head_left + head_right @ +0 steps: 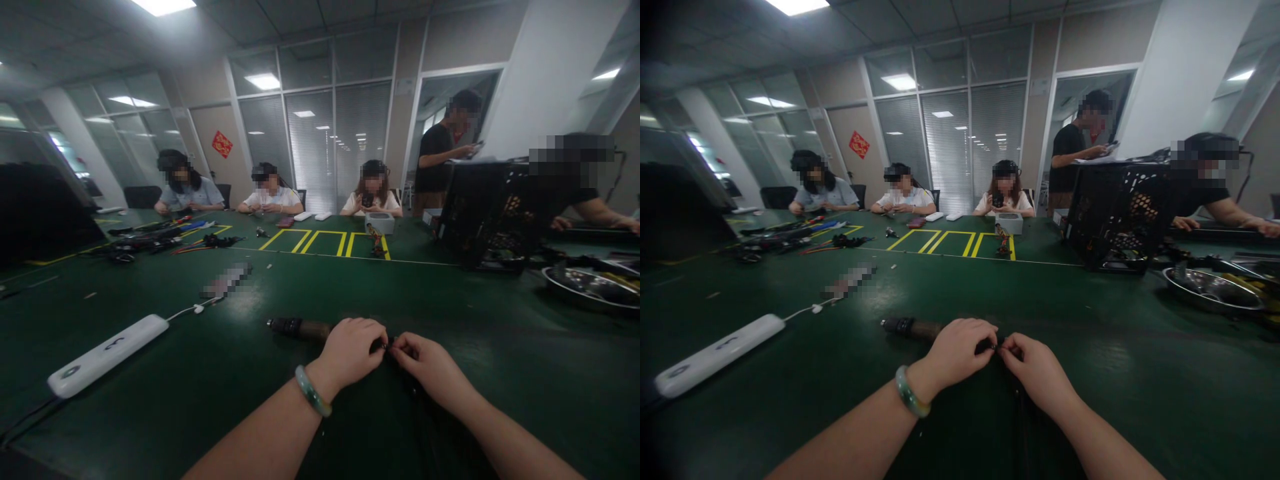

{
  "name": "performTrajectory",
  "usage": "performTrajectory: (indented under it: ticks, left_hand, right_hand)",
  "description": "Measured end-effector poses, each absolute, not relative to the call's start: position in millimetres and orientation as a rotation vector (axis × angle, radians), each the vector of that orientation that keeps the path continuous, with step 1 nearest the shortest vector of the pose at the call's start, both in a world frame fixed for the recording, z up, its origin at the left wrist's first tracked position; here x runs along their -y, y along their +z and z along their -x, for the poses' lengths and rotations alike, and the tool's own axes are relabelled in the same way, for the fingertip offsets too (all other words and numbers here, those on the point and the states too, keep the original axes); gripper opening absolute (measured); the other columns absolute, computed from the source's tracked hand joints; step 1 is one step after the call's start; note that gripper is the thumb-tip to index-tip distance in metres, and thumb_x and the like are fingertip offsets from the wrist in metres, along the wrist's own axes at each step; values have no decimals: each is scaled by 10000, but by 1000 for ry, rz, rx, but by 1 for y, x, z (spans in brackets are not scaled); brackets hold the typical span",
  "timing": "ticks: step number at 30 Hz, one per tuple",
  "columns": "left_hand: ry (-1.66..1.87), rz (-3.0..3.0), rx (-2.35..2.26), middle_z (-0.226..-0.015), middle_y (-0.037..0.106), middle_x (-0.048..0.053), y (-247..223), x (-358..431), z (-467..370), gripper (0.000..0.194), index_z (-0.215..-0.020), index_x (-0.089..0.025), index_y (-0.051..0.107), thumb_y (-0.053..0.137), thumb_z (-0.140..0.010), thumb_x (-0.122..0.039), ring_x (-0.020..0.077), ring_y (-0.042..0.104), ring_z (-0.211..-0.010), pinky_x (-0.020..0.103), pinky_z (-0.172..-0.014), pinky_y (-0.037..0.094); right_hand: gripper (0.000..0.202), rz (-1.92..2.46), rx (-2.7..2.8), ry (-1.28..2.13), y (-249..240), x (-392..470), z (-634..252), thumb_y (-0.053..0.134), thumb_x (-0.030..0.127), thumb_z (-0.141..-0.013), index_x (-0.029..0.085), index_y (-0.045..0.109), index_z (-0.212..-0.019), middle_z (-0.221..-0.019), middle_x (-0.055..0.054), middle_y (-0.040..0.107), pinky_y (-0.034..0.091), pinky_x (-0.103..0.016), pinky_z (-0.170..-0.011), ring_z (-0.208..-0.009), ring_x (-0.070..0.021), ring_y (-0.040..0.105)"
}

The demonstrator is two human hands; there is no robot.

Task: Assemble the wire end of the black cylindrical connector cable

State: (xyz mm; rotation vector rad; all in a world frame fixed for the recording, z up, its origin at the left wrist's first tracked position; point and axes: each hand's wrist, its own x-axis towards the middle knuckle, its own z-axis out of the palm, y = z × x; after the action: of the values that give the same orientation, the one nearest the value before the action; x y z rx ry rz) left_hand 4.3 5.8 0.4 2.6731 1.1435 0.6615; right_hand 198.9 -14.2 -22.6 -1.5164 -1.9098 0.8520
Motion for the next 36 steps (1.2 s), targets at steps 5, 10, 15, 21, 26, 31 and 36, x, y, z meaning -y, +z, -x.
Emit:
performTrajectory:
  ticks: [5,10,15,21,26,31,36]
  left_hand:
    - [655,-2655,-1173,-1064,639,14,1,-5,-4,161,-1004,-219,591,604,-844,-207,201,580,-997,366,-914,431]
    - [616,-2658,-1187,-1029,642,4,2,-6,-3,92,-950,-216,597,604,-862,-244,191,587,-980,349,-897,441]
    - [640,-2683,-1146,-1105,630,-6,0,-8,-4,59,-926,-226,616,614,-868,-238,187,574,-1039,351,-943,416]
    - [671,-2687,-1166,-1096,632,11,-1,-8,-5,163,-993,-224,596,642,-837,-236,203,580,-1025,363,-934,421]
    - [643,-2698,-1167,-1074,634,23,-1,-7,-5,89,-945,-214,609,601,-858,-225,207,586,-1010,366,-927,423]
    - [665,-2700,-1137,-1075,637,4,-2,-7,-4,126,-974,-230,610,602,-852,-203,197,583,-1010,367,-944,407]
    - [702,-2670,-1149,-1042,644,4,-2,-6,-3,119,-947,-222,604,639,-837,-254,202,588,-979,367,-911,422]
  right_hand:
    - [191,1532,1900,871,-19,15,-198,516,351,-880,223,656,-858,-796,4,689,411,-248,-610,-720,-170,625]
    - [200,1563,1900,891,-17,16,-198,514,364,-884,229,661,-872,-820,0,692,414,-250,-605,-727,-173,627]
    - [197,1559,1918,881,-17,17,-200,513,359,-886,227,659,-881,-804,4,684,409,-251,-596,-710,-170,622]
    - [195,1544,1902,865,-16,18,-199,516,352,-880,215,654,-861,-787,2,682,399,-250,-590,-702,-167,619]
    - [189,1549,1917,819,-17,17,-198,525,347,-874,213,656,-849,-778,3,681,397,-247,-596,-698,-164,615]
    - [197,1550,1909,862,-18,17,-199,510,350,-887,216,654,-881,-793,0,685,400,-243,-584,-697,-164,622]
    - [191,1545,1911,857,-20,16,-200,516,356,-888,223,653,-875,-800,10,684,396,-240,-587,-711,-161,623]
